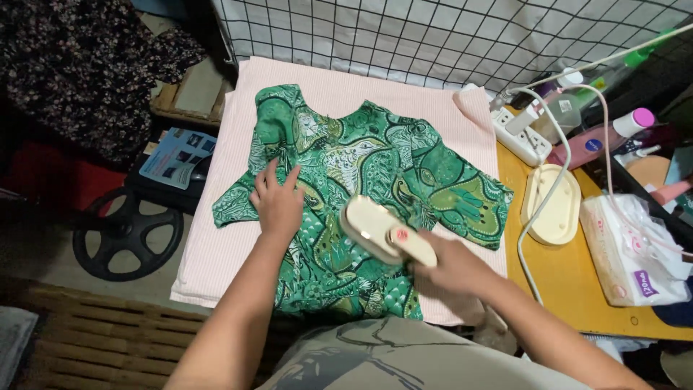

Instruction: Ironing a green patterned garment with a small hand iron/steamer on a flat surface.

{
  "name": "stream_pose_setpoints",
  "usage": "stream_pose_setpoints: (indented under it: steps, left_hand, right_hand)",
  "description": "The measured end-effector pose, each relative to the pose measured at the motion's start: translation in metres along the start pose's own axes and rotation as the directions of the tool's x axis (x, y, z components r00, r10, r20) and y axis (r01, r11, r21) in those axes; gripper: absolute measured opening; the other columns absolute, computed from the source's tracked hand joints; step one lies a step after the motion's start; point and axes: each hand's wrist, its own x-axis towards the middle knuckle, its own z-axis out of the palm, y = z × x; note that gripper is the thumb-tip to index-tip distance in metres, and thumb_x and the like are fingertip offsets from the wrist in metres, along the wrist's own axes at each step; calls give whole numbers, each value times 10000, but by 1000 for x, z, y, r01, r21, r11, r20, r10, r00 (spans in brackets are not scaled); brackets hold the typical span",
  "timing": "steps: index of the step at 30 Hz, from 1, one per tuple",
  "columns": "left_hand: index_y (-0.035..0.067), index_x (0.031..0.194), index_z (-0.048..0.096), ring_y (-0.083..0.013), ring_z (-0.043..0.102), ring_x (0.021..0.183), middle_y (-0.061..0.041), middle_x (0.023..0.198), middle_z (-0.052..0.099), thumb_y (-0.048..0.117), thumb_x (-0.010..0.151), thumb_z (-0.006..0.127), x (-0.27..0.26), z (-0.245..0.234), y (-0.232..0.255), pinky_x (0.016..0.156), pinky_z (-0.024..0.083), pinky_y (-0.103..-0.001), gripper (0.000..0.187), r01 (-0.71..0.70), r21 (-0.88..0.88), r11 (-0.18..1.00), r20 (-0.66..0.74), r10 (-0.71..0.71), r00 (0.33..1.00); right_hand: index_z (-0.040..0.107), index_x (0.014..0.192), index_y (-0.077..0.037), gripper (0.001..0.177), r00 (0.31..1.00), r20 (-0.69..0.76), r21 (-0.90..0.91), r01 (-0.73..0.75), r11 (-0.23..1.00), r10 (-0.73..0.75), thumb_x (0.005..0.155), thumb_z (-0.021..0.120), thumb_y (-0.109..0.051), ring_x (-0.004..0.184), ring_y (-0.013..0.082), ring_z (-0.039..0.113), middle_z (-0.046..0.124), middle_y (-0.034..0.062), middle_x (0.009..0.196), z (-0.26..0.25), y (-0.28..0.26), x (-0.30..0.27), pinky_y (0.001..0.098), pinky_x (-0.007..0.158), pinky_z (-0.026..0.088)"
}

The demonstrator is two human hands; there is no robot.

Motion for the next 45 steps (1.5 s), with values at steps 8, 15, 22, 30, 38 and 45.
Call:
stream_pose_setpoints:
  steps: [8, 15, 22, 30, 38, 45]
  left_hand:
    - [145, 1244, 749, -370, 510, 1119, -139, 1204, 527, -43, 882, 612, 14, 15, -23, 975, 478, -448, 430, -70, -194, 979, -120, 47, 992]
    - [121, 1210, 757, -368, 538, 1058, -144, 1131, 526, -97, 825, 596, 14, 0, -21, 904, 502, -459, 470, -135, -144, 980, -80, 125, 989]
    - [166, 1187, 771, -359, 537, 1069, -126, 1160, 537, -74, 807, 616, 19, -2, -12, 894, 514, -454, 475, -88, -122, 989, -45, 83, 996]
    - [252, 1196, 772, -351, 530, 1080, -90, 1162, 537, -62, 782, 637, 23, 3, -12, 921, 510, -445, 537, 7, -113, 994, 1, -7, 1000]
    - [296, 1230, 754, -327, 526, 1107, -54, 1189, 536, -55, 794, 639, 17, -5, -5, 901, 518, -436, 572, 62, -84, 995, 29, -60, 998]
    - [306, 1268, 710, -326, 483, 1214, -65, 1263, 522, 50, 806, 660, 25, -6, 17, 1004, 430, -539, 531, 139, 35, 990, 124, -143, 982]
  right_hand:
    - [611, 1241, -189, 497, 995, -99, -52, 21, 998, -26, 800, 747, -376, 953, 365, 738, 759, 161, 1037, 2, 3, 46, 447, 851, 567]
    - [618, 1223, -147, 536, 977, -184, 16, 112, 994, -107, 757, 770, -363, 1008, 357, 722, 752, 164, 1090, 2, 4, 79, 437, 883, 550]
    - [595, 1260, -217, 525, 1000, -14, 48, -12, 999, 13, 768, 753, -307, 987, 334, 730, 763, 143, 1051, 13, -11, -27, 422, 882, 557]
    - [629, 1174, -144, 474, 984, -180, -63, -24, 998, 12, 799, 739, -412, 994, 385, 719, 750, 173, 1063, 3, 4, 44, 474, 870, 555]
    - [624, 1186, -131, 468, 995, -95, 1, 40, 999, -40, 782, 745, -332, 1016, 354, 725, 754, 155, 1077, 6, 8, 33, 441, 900, 558]
    - [687, 1177, -147, 452, 993, -87, 110, 89, 990, -79, 777, 827, -306, 886, 293, 751, 784, 119, 956, 16, 4, -46, 397, 802, 572]
